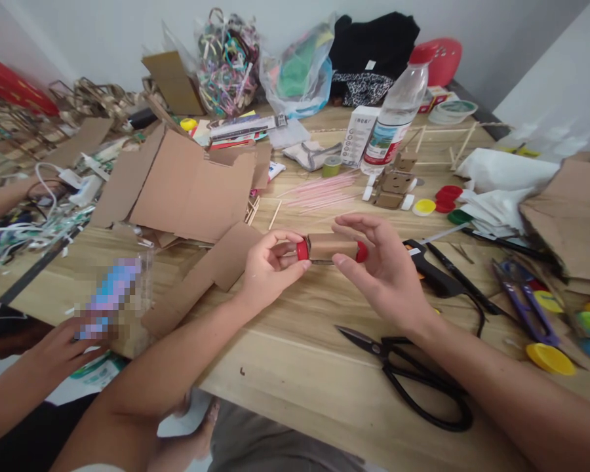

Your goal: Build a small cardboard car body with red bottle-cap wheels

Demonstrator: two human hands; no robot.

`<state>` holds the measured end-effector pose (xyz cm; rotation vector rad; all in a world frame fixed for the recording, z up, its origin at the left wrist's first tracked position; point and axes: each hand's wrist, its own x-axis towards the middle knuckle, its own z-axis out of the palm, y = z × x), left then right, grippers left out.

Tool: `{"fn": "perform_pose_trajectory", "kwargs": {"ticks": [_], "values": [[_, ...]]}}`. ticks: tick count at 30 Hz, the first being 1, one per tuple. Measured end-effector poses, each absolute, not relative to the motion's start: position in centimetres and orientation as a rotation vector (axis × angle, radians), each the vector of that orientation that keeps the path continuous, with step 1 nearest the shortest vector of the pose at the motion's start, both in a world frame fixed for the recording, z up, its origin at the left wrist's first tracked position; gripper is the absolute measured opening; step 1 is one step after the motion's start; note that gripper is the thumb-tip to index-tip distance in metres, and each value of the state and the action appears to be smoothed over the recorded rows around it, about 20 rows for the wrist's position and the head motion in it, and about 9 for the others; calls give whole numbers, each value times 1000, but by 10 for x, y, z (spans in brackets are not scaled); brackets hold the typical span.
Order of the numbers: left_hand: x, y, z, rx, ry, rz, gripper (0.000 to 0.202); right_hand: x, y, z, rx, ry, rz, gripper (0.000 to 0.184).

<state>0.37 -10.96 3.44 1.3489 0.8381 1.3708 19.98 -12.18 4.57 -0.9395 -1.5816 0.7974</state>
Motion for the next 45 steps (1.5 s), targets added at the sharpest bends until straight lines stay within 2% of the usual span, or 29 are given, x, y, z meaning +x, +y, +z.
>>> {"fn": "perform_pose_trajectory", "kwargs": {"ticks": [11, 17, 24, 29, 32, 40, 45], "values": [[4, -113, 36, 1342, 834, 1325, 31, 200, -125, 47, -978, -1612, 760, 38], [1, -104, 35, 1154, 823, 1257, 37, 206, -126, 61, -929, -1578, 837, 41], [-7, -94, 35, 852, 731, 1003, 34, 229, -112, 84, -1032, -1559, 808, 26], [-10, -91, 33, 795, 718, 975, 26, 239, -101, 83, -992, -1774, 1226, 36], [-13, -89, 30, 756, 725, 959, 27, 238, -105, 85, -866, -1859, 1370, 41], [-15, -88, 30, 794, 774, 969, 27, 222, -114, 83, -799, -1900, 1296, 59], [-14, -88, 31, 712, 724, 976, 26, 215, -115, 82, -805, -1842, 1296, 51]]}}
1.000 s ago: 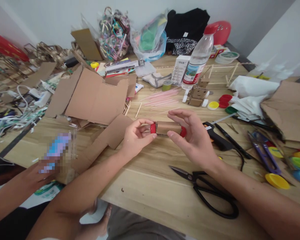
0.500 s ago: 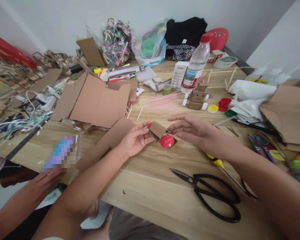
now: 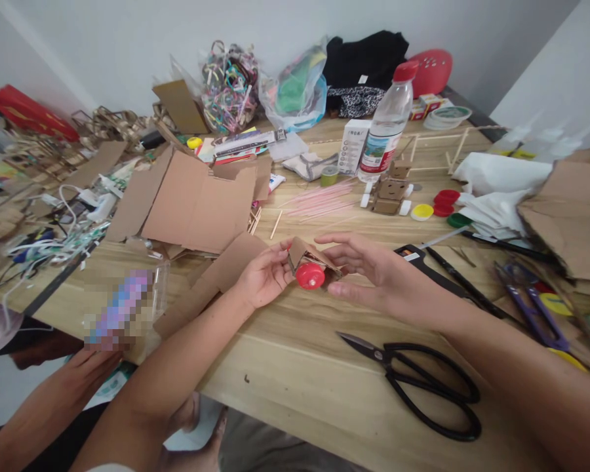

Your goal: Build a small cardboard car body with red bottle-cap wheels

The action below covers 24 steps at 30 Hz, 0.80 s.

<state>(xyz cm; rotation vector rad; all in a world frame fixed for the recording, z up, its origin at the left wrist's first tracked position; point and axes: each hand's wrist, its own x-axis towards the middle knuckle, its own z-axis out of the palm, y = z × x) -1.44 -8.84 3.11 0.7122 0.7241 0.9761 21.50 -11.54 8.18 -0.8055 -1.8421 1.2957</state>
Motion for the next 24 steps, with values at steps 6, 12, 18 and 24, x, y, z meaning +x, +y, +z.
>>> {"fn": "perform_pose_trajectory", "kwargs": {"ticks": [6, 12, 18, 24], "values": [[-12, -89, 36, 639, 649, 956, 21, 215, -119, 89, -874, -1795, 1351, 46], [-10, -90, 38, 602, 643, 944, 16, 212, -122, 92, -883, -1693, 1414, 49], [-9, -90, 40, 602, 661, 947, 13, 210, -121, 87, -862, -1641, 1328, 43], [-7, -87, 36, 630, 734, 980, 15, 206, -119, 74, -932, -1621, 1206, 39]]}}
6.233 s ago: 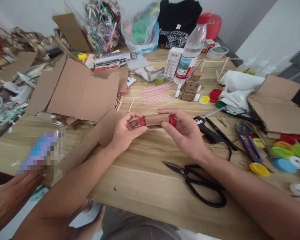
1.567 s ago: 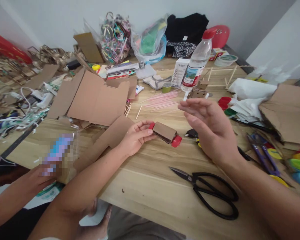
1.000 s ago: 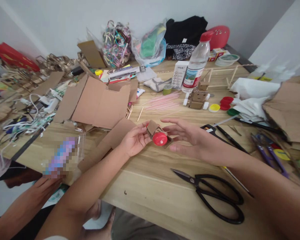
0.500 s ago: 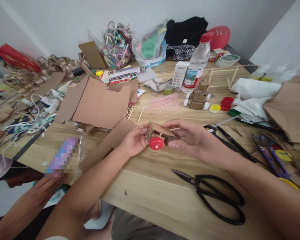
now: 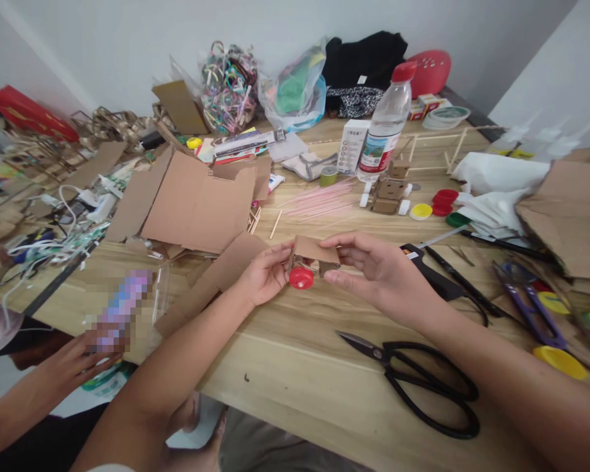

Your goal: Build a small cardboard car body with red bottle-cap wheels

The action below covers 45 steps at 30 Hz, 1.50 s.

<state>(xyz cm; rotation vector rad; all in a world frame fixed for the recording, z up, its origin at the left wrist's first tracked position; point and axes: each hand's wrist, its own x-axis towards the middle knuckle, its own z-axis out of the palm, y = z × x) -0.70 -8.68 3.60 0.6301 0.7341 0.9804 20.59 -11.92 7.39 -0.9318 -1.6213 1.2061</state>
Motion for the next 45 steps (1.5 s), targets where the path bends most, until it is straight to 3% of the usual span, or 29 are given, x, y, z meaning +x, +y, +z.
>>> {"fn": "perform_pose_trajectory", "kwargs": {"ticks": [18, 25, 30, 39, 45], "values": [[-7, -78, 19, 925, 1040, 990, 19, 199, -115, 52, -1106, -1591, 1013, 29], [-16, -95, 29, 2111, 1224, 1409, 24, 201, -108, 43, -1217, -1506, 1020, 35], [-5, -114, 32, 2690, 1093, 1347, 33, 202, -105, 41, -1238, -1453, 1056, 35], [1, -109, 25, 2730, 1163, 1246, 17, 199, -110, 42, -1240, -1510, 987, 31], [0, -108, 24, 2615, 1145, 1334, 18, 196, -111, 43, -1227, -1515, 962, 30]]}}
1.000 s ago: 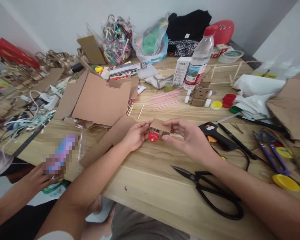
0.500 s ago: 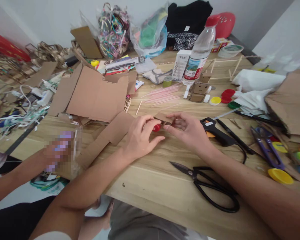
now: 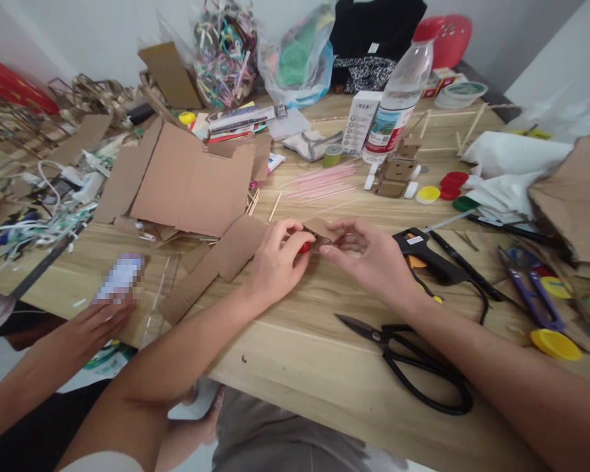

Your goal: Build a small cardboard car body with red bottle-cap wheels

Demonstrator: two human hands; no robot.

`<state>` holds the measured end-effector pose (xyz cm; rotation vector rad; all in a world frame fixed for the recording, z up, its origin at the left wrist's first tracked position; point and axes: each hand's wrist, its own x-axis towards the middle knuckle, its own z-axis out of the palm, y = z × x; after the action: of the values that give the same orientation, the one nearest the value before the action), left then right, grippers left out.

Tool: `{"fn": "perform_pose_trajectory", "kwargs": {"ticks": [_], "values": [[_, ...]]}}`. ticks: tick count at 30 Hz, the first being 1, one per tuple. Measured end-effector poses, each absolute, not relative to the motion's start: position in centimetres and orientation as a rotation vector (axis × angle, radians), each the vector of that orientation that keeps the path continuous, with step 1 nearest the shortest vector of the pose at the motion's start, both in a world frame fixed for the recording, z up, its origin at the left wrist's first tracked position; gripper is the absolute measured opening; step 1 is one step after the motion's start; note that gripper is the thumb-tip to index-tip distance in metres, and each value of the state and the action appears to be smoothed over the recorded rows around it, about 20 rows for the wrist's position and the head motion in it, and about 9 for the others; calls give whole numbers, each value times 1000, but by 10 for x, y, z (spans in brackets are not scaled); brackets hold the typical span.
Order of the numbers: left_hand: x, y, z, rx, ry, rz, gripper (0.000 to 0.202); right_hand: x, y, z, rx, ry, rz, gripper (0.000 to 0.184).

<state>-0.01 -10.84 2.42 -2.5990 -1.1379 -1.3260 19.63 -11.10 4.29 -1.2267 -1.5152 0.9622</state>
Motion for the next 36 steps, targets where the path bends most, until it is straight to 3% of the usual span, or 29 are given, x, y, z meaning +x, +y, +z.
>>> {"fn": "perform_pose_trajectory", "kwargs": {"ticks": [23, 36], "values": [[3, -102, 21, -2667, -1486, -1881, 19, 206, -113, 52, -1251, -1742, 741, 19], [2, -99, 19, -2747, -1651, -1907, 18, 212, -108, 53, -1228, -1812, 709, 20]]}}
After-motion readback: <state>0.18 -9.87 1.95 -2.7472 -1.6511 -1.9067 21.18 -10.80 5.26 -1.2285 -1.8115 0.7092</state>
